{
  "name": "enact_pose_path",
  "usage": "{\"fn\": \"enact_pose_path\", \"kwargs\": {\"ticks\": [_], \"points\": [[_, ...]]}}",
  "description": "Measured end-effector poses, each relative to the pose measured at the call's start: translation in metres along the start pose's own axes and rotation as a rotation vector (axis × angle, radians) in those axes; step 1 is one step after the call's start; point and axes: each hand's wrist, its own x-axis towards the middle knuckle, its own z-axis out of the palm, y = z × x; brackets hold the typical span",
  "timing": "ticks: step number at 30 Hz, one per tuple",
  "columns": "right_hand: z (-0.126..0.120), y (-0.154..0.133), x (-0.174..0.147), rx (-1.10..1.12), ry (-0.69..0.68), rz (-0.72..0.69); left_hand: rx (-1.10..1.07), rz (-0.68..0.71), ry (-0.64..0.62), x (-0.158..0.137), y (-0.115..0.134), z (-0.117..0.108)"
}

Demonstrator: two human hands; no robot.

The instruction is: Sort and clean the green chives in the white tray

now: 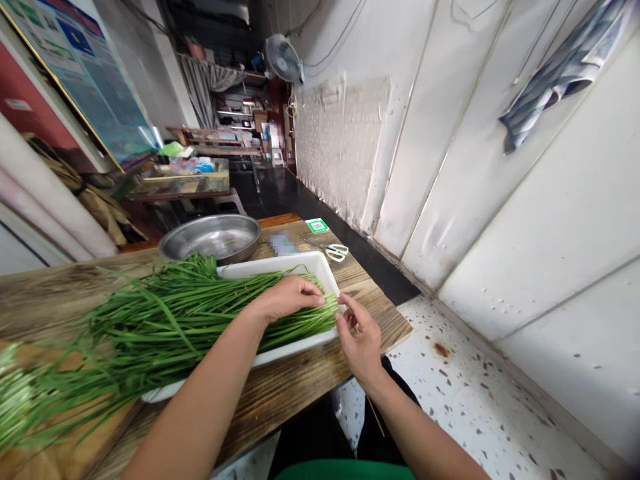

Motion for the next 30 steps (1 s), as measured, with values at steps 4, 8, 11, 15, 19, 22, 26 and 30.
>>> {"fn": "enact_pose_path", "kwargs": {"ticks": [4, 8, 11, 15, 19, 22, 26, 30], "points": [[-0.0013, 0.0000, 0.0005, 0.013, -0.010, -0.013, 0.003, 0.004, -0.007, -0.0013, 0.0026, -0.0001], [-0.0014, 0.0004, 0.0011, 0.010, -0.015, -0.021, 0.007, 0.013, -0.021, -0.0017, 0.0024, 0.0000], [-0.0009, 0.0008, 0.0013, 0.010, -0.014, -0.021, 0.009, 0.013, -0.025, -0.0012, 0.0005, -0.0001], [0.0000, 0.0009, 0.0003, 0.007, -0.011, -0.021, 0.022, 0.038, -0.026, -0.0008, -0.0013, -0.0003], [0.0002, -0.0004, -0.0010, -0.012, -0.025, -0.014, 0.045, 0.054, -0.024, -0.0009, -0.0019, -0.0005], [0.0004, -0.0004, -0.0017, -0.023, -0.040, -0.010, 0.044, 0.037, -0.018, -0.0012, -0.0019, -0.0006], [0.0020, 0.0009, -0.0025, -0.004, -0.026, -0.009, 0.011, 0.026, -0.013, -0.0017, -0.0010, -0.0005], [0.0008, -0.0003, -0.0030, -0.019, -0.019, -0.011, 0.004, 0.040, -0.022, -0.0027, -0.0001, -0.0007]]}}
